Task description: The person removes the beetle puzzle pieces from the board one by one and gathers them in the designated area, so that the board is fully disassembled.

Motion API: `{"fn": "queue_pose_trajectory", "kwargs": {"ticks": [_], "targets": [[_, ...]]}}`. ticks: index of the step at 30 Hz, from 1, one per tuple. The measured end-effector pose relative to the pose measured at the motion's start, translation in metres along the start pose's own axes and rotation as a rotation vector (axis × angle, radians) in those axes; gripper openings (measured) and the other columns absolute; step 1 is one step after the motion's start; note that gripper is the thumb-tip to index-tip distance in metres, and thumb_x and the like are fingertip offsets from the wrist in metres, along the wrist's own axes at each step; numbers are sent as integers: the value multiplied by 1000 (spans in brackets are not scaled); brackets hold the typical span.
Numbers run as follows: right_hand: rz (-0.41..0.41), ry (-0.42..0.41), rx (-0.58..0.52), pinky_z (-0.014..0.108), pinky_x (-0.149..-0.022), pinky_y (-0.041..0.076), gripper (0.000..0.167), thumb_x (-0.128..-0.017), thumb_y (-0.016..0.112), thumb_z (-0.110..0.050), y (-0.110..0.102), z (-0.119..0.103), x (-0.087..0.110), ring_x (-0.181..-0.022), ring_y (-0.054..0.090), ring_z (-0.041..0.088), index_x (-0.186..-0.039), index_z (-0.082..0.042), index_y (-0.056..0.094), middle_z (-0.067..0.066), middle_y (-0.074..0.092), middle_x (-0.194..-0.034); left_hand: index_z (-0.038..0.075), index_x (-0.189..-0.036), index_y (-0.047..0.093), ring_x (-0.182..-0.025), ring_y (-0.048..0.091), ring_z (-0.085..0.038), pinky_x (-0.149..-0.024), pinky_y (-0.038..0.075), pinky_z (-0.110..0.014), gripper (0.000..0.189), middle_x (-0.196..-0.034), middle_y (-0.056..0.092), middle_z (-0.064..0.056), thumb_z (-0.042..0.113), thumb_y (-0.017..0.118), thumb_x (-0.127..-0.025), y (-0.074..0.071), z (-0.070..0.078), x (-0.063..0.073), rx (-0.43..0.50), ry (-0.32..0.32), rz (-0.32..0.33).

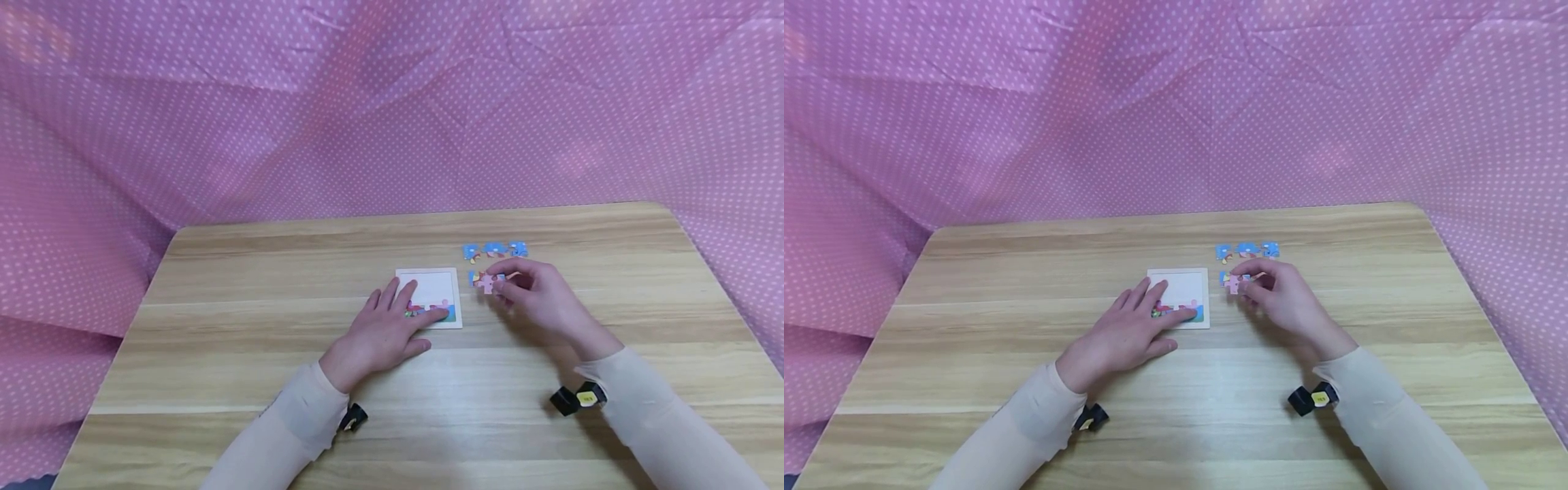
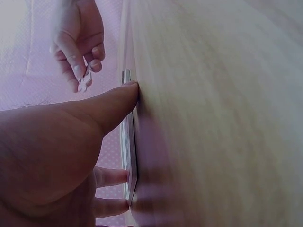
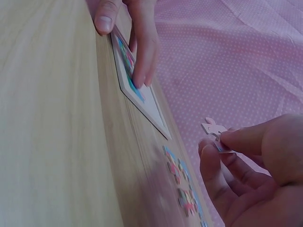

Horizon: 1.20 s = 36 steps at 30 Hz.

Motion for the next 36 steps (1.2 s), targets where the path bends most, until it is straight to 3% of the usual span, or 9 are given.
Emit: {"fn": "queue_pose_trajectory", "kwargs": {"ticks": [10,24,36], "targets": [[42,51,6,32,-65,61,27,-109,64,-15,-15,10,4,-88,69,24,-135,-12,70,17,73,-106,51,-164,41,-167,12,-49,-132,23,-67,58,-181,18,-17,52,59,-109,1,0,0,-3,1,6],[118,0,71,27,-62,55,28,-106,66,-14,-32,19,5,-88,63,21,-133,-11,72,17,71,-107,50,-163,41,-168,11,-48,-132,21,-68,57,-181,18,-17,51,59,-109,3,1,0,8,-4,-2],[144,37,105,25,-64,56,30,-107,65,-15,-44,34,-2,-90,63,15,-136,-8,72,19,73,-114,50,-163,41,-168,11,-48,-132,21,-68,57,-181,18,-17,51,59,-109,2,1,0,13,-8,-3]]}}
Point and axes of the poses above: each hand's wrist, its own x-axis away from the middle knuckle, its own y-axis out of the palm, z = x × y, the point moved 7 cm from there along -x, towards the middle knuckle
